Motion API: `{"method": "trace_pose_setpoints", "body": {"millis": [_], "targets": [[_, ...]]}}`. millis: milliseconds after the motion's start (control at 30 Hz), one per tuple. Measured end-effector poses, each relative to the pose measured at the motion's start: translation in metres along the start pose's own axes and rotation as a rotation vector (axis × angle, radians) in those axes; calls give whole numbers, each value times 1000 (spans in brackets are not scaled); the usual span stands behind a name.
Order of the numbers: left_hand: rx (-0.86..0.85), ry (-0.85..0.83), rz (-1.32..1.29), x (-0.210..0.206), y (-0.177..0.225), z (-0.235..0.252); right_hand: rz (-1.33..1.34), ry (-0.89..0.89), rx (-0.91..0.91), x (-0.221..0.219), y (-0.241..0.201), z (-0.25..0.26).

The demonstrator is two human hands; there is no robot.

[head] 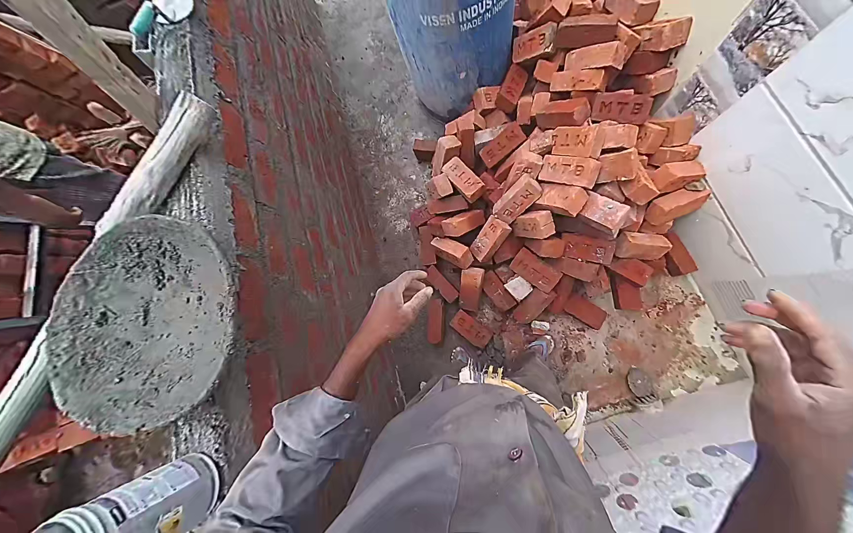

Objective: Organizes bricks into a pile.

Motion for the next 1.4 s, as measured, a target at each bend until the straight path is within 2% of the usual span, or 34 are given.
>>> {"method": "trace_pose_setpoints", "body": {"millis": [67,133,167,200,267,333,400,467,500,567,633,700,733,800,867,933,1000,1033,1100,1133,1167,1200,1267,1400], "targets": [[319,-324,155,-94,-123,-23,-60,-89,-231,-59,133,-12],[482,-530,94,-162,-184,-73,-131,-187,-402,-117,241,-42],[514,-528,38,-180,-192,-98,-155,-277,-472,-143,281,-62],[527,-444,-16,-183,-190,-111,-176,-370,-508,-167,309,-75],[537,-246,-63,-156,-172,-115,-205,-548,-519,-214,345,-82],[518,-168,-165,-128,-145,-127,-234,-747,-490,-248,363,-85],[483,-234,-368,-101,-111,-133,-272,-871,-465,-272,369,-68],[498,-359,-499,-83,-88,-128,-269,-891,-463,-293,368,-31],[527,-397,-501,-76,-89,-121,-234,-861,-472,-301,363,-11],[592,-358,-450,-53,-113,-80,-123,-757,-503,-324,355,35],[628,-156,-345,-24,-149,-15,63,-663,-576,-364,357,68],[602,1,-212,-11,-190,73,249,-587,-681,-424,369,98],[571,-15,-144,-15,-217,119,300,-549,-729,-459,376,108],[518,-220,-79,-37,-280,212,334,-462,-831,-537,391,114],[487,-390,-132,-74,-348,323,419,-324,-963,-607,412,128],[543,-373,-186,-103,-408,369,598,-161,-1168,-681,419,99],[503,-208,-291,-112,-437,448,634,-38,-1262,-764,458,122],[485,-149,-358,-115,-446,470,585,-40,-1305,-803,479,130],[534,-126,-414,-119,-469,455,478,-79,-1501,-860,485,104],[575,-129,-407,-120,-480,451,413,-57,-1548,-880,488,104],[598,-122,-422,-122,-485,461,375,-10,-1507,-893,498,115],[608,-110,-455,-120,-488,465,307,49,-1404,-898,513,111],[588,-19,-583,-106,-486,479,382,80,-1369,-896,520,112],[632,111,-693,-96,-496,496,377,99,-1483,-864,495,119]]}}
Point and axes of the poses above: each hand's wrist, its own z-axis towards the middle knuckle, its own x-axis out of the back of the hand, y = z × x, the point moved 10 cm from there along z, towards the middle knuckle, and after that the axes turned 5 degrees about -y, right-handed, at the moved point
